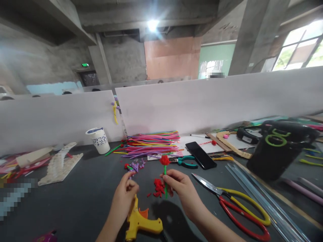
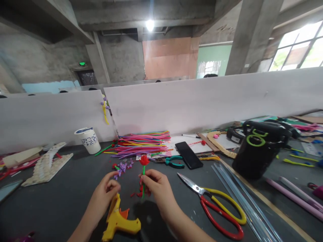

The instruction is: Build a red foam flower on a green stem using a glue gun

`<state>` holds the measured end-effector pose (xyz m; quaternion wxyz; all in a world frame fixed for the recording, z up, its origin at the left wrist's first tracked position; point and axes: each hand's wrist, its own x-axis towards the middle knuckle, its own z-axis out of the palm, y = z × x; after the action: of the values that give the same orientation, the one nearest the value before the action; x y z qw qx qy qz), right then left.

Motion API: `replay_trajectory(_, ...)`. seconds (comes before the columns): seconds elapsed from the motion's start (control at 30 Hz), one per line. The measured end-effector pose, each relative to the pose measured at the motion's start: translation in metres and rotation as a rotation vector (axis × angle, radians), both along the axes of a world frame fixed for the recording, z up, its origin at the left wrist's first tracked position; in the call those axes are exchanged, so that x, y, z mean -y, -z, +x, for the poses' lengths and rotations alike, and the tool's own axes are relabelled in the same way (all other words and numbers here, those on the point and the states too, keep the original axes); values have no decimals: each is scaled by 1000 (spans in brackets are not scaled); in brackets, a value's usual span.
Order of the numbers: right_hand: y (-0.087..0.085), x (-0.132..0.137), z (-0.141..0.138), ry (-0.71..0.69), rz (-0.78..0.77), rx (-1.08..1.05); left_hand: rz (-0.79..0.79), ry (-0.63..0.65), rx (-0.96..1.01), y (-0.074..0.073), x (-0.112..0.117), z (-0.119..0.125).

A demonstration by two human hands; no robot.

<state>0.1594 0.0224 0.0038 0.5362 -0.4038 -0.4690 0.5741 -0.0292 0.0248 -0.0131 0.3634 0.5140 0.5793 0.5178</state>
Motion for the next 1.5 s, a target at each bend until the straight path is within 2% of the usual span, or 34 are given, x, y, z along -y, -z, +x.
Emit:
replay_trajectory(0.07, 1, 2, 0, 5, 6, 31, 14, 10, -24, 2, 3, 4)
replay_trajectory(0.17, 3, 7, -3, -2, 13, 88, -26, 123, -95, 3, 10, 11)
replay_trajectory(0.33, 4, 13, -9, -7, 41, 184, 129, 164, -177, -4, 19, 19)
replay_trajectory(0.43, 7, 17, -16, -21, 56, 252, -75, 223, 61, -9, 25, 25)
replay_trajectory(0.5, 11, 20, -20, -39, 67, 300, -81, 187, 217, -8, 28, 29)
replay_trajectory(0.63, 16, 28, -27, -44, 112, 393, -223, 161, 522, -2, 35, 37)
replay_trajectory(0.73, 16, 30, -25, -60, 159, 439, -289, 167, 660, -2, 37, 39)
replay_trajectory(0.8, 16, 29, -21, -74, 224, 510, -301, 182, 677, -6, 37, 37)
replay_trajectory(0.9, 20, 25, -14, -64, 356, 729, -283, 229, 664, -13, 34, 30)
replay_trajectory(0.97, 24, 22, -12, -85, 402, 819, -270, 214, 666, -17, 30, 25)
replay_trajectory(1.07, 31, 23, -17, -189, 477, 900, -232, 171, 668, -22, 26, 17)
replay_trajectory(1.2, 40, 32, -34, -330, 629, 1224, -193, 121, 647, -24, 25, 14)
replay_trajectory(1.33, 51, 38, -54, -398, 665, 1428, -208, 123, 669, -27, 26, 14)
replay_trajectory(1.43, 55, 39, -63, -399, 660, 1442, -199, 129, 693, -29, 26, 14)
replay_trajectory(1.5, 51, 37, -62, -395, 658, 1442, -183, 119, 699, -30, 26, 13)
